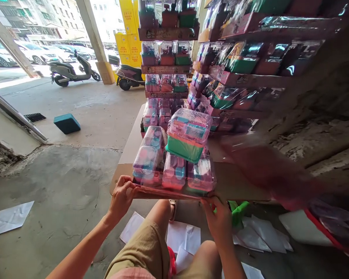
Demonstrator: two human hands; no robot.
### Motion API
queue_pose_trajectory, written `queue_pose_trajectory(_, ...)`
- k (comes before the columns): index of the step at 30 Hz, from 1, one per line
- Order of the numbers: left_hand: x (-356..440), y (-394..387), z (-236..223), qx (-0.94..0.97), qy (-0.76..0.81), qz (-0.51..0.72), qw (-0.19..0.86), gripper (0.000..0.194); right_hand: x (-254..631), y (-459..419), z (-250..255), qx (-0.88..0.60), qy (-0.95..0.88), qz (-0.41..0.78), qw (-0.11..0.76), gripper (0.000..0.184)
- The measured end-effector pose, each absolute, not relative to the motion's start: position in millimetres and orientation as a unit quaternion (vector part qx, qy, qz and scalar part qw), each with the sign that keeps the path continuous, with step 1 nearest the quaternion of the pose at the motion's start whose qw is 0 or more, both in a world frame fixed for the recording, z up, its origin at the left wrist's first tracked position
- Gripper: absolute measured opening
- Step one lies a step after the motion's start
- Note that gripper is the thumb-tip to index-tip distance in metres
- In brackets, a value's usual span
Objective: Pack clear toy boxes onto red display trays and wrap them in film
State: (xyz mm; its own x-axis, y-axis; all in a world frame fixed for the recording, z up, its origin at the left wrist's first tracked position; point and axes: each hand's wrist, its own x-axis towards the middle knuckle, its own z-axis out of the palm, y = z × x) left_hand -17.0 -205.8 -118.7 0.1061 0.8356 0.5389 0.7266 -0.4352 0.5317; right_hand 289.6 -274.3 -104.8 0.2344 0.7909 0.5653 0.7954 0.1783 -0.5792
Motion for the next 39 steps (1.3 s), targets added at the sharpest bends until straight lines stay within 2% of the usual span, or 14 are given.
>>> queue_pose_trajectory(14, -17.2, -203.1, -124.8, 0.76, 0.497, 0.419, 0.02, 0.017, 286.6, -273.4, -100.8, -0.637, -0.636, 0.007, 0.435, 0.034)
queue_pose_trajectory(18, -16.9, -202.5, -123.7, 0.77, 0.468, 0.432, 0.016, 0.017, 283.5, -272.2, -104.5, -0.644, -0.632, -0.039, 0.43, 0.037)
queue_pose_trajectory(26, -20.6, -196.3, -119.3, 0.812, 0.395, 0.429, 0.023, 0.016, 281.7, -270.7, -108.8, -0.594, -0.664, -0.14, 0.432, 0.028)
queue_pose_trajectory(33, -24.9, -190.3, -120.0, 0.8, 0.373, 0.459, 0.099, 0.015, 291.8, -269.4, -117.4, -0.629, -0.627, -0.083, 0.452, 0.033)
queue_pose_trajectory(39, -30.4, -185.1, -121.0, 0.814, 0.366, 0.436, 0.112, 0.009, 303.9, -267.3, -122.5, -0.646, -0.616, -0.045, 0.449, 0.035)
